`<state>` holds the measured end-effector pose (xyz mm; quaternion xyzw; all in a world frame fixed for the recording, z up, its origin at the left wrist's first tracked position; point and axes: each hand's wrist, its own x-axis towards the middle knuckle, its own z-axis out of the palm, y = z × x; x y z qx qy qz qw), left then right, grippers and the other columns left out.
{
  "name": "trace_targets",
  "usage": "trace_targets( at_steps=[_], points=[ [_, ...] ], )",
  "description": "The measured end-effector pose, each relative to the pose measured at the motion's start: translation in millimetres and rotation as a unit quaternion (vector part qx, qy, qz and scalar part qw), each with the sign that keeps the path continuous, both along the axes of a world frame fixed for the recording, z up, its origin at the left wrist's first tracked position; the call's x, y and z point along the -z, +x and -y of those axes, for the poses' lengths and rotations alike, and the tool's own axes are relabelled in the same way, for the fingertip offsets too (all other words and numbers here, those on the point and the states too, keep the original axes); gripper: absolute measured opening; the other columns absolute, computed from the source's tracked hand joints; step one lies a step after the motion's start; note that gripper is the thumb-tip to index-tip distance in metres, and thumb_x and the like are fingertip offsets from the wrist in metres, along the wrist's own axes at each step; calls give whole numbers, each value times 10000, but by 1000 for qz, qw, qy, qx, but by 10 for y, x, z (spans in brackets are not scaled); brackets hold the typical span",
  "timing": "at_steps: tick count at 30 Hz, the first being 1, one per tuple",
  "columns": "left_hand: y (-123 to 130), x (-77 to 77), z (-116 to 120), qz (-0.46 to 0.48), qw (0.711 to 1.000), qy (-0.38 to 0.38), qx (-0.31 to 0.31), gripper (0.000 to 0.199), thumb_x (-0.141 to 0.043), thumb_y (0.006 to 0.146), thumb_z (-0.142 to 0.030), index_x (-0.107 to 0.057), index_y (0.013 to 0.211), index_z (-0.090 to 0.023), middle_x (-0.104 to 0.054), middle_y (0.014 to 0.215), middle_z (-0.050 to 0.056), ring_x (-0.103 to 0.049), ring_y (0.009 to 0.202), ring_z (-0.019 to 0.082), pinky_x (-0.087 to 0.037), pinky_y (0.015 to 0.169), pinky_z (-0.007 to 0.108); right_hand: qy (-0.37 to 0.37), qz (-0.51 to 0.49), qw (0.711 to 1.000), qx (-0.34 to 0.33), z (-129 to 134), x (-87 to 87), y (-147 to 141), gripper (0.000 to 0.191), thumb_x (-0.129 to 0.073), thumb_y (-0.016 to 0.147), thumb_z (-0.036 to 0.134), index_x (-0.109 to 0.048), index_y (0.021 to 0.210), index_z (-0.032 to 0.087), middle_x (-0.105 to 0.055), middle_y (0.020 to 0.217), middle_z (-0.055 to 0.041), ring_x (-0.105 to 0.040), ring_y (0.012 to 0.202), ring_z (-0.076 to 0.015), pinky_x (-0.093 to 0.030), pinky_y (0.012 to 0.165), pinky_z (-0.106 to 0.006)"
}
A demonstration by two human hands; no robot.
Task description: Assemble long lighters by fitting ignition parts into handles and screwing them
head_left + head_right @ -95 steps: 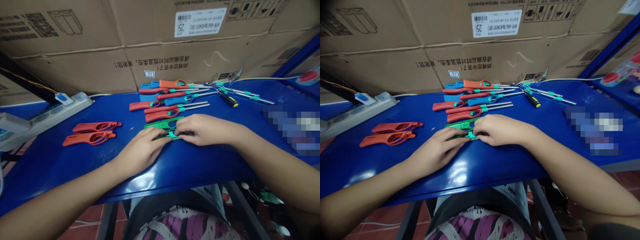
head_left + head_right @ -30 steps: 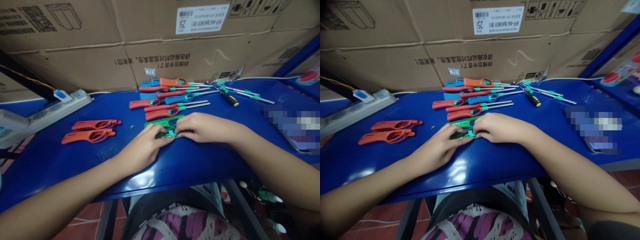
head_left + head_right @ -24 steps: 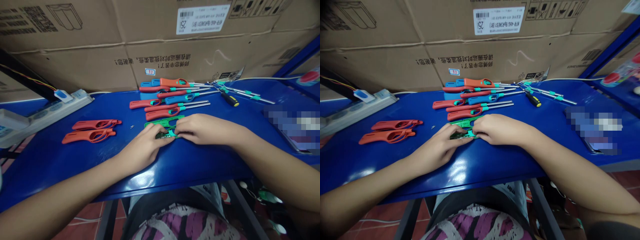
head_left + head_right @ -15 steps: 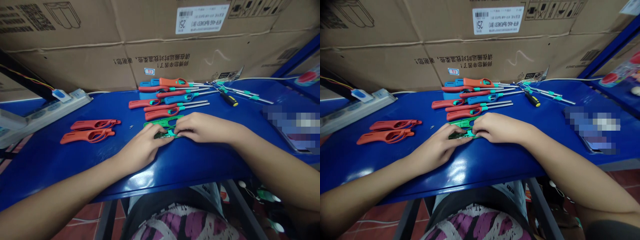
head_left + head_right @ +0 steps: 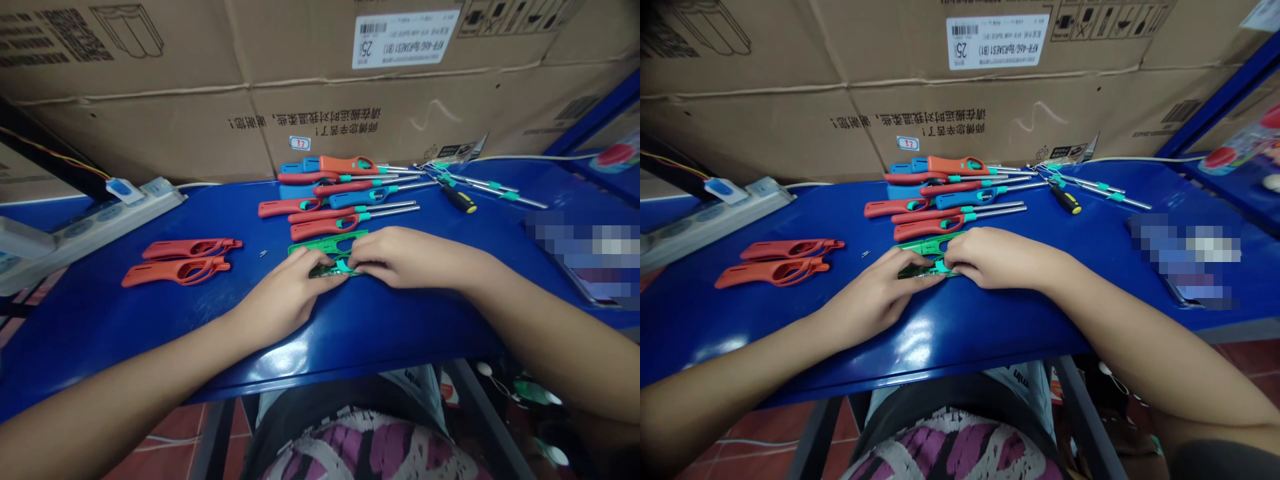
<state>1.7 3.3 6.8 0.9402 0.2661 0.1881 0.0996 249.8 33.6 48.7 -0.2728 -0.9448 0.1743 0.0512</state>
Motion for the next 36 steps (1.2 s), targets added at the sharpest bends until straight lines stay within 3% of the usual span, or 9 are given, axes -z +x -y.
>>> trace_targets(
  at_steps=[8, 36],
  points=[
    [-16, 7, -3, 45, 999, 25, -9, 345, -509, 947, -50, -732, 1192, -148, -675, 1159, 135, -624, 1053, 260, -563, 918, 433, 7, -6, 1000, -5, -10, 19, 1, 179, -565, 924, 79, -731, 935, 143, -717, 883, -48, -644, 825, -175, -464, 758, -282],
    [-11, -26, -16, 46, 999, 25, -9, 325, -535, 936, -57, -760, 1141, -171, -712, 1137, 131, -666, 1026, 256, -597, 883, 444, 11, 17, 1000, 0, 18, -23, -6, 169, -558, 935, 100, -722, 928, 140, -701, 882, -57, -636, 820, -179, -458, 732, -288]
  ],
)
